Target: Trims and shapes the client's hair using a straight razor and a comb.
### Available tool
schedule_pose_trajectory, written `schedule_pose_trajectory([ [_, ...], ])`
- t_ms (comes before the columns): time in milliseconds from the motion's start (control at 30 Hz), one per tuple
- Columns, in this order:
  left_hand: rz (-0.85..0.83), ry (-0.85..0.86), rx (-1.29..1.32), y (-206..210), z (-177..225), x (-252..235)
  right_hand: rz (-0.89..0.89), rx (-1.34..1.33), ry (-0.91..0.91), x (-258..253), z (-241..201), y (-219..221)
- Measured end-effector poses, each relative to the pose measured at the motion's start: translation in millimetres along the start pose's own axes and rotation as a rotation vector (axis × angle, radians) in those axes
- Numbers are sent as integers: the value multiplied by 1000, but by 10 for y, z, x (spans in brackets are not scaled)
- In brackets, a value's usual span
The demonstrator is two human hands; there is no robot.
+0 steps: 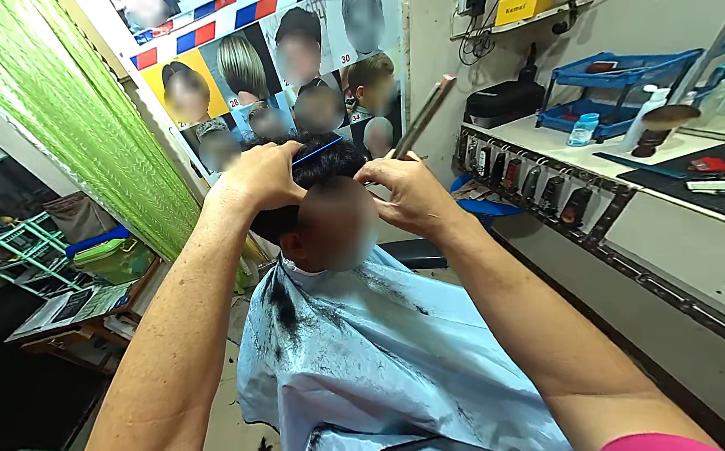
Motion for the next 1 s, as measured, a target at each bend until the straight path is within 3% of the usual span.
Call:
schedule_pose_trajectory([
  [200,-6,20,-14,-7,3,7,75,91,137,147,-229,60],
  [1000,19,11,-9,-5,21,-16,92,85,176,189,-221,245],
])
Point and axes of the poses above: each hand's wrist, its own x-axis away from the middle knuckle, its own y-axis out of the palm, z = x × y, the point moved 2 cm from there along -x, towards the middle knuckle, and after that the axes turned 13 degrees about -y, right-handed, at the moved point
